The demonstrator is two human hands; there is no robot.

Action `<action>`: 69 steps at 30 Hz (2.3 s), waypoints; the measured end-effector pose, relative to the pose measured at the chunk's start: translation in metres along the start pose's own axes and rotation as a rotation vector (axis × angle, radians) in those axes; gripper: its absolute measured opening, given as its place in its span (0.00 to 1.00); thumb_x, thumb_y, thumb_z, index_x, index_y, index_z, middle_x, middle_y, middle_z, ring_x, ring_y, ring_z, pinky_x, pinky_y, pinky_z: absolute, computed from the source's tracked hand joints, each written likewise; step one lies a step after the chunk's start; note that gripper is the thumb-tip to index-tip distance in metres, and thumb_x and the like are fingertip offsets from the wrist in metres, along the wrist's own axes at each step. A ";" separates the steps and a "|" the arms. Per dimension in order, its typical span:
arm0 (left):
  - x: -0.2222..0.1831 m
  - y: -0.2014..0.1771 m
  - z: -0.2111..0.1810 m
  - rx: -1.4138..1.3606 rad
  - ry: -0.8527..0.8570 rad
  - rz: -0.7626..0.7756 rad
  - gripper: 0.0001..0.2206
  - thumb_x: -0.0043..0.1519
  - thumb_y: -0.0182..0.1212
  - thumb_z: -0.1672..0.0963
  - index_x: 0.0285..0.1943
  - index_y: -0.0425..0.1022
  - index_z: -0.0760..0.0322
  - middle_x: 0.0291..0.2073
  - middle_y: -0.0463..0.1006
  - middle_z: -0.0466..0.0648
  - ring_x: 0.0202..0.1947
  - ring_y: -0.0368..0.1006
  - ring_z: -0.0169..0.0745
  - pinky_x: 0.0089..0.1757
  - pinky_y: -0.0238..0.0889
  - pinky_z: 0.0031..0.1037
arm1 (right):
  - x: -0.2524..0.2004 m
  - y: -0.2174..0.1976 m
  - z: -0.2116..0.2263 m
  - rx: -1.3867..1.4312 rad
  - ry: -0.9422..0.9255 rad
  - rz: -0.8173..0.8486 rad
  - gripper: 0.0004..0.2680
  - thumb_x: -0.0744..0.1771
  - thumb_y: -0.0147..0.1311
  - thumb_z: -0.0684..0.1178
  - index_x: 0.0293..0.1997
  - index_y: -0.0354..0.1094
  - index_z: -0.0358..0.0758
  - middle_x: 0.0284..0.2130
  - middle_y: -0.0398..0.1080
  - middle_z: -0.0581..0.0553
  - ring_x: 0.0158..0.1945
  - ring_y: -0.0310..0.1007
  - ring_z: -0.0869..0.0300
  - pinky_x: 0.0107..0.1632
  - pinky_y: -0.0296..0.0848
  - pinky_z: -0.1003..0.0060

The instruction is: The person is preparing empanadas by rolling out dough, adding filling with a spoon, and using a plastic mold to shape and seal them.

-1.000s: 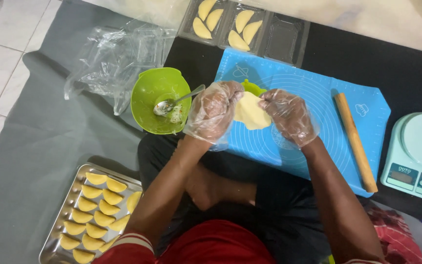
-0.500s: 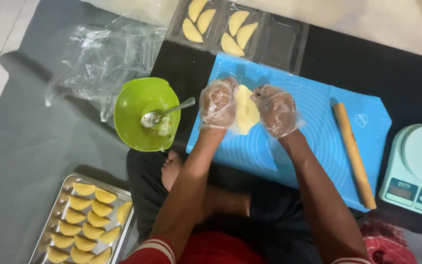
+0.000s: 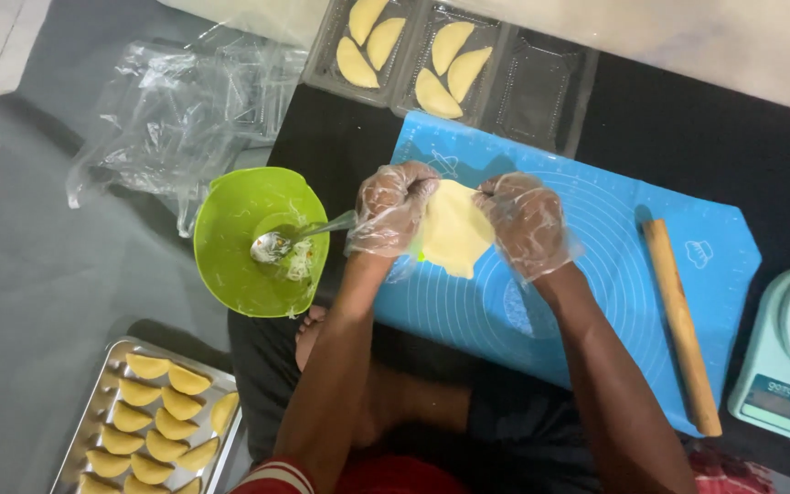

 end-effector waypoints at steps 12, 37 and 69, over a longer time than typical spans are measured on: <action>-0.016 -0.014 -0.015 -0.229 0.097 -0.053 0.04 0.63 0.65 0.55 0.42 0.84 0.50 0.32 0.82 0.48 0.36 0.82 0.45 0.40 0.75 0.31 | 0.002 -0.007 0.018 0.139 -0.100 -0.043 0.06 0.68 0.64 0.47 0.32 0.73 0.44 0.35 0.76 0.52 0.36 0.74 0.66 0.35 0.72 0.72; -0.095 -0.030 -0.055 -0.343 0.755 -0.603 0.05 0.67 0.60 0.60 0.43 0.81 0.65 0.34 0.81 0.47 0.33 0.80 0.48 0.39 0.76 0.30 | -0.062 -0.053 0.105 0.277 -0.312 -0.072 0.07 0.64 0.65 0.33 0.29 0.72 0.35 0.30 0.75 0.42 0.35 0.79 0.51 0.37 0.76 0.63; -0.017 0.008 0.031 -0.933 -0.137 -0.105 0.19 0.56 0.71 0.66 0.56 0.78 0.66 0.39 0.77 0.49 0.39 0.76 0.29 0.43 0.75 0.20 | 0.008 0.018 -0.013 -0.093 0.069 -0.066 0.08 0.65 0.67 0.47 0.28 0.73 0.40 0.27 0.75 0.42 0.33 0.77 0.48 0.35 0.75 0.62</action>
Point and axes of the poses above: each hand's wrist, its own x-axis towards the middle knuckle, its own y-axis out of the palm, z = x × y, the point moved 3 cm from there along x, towards the middle knuckle
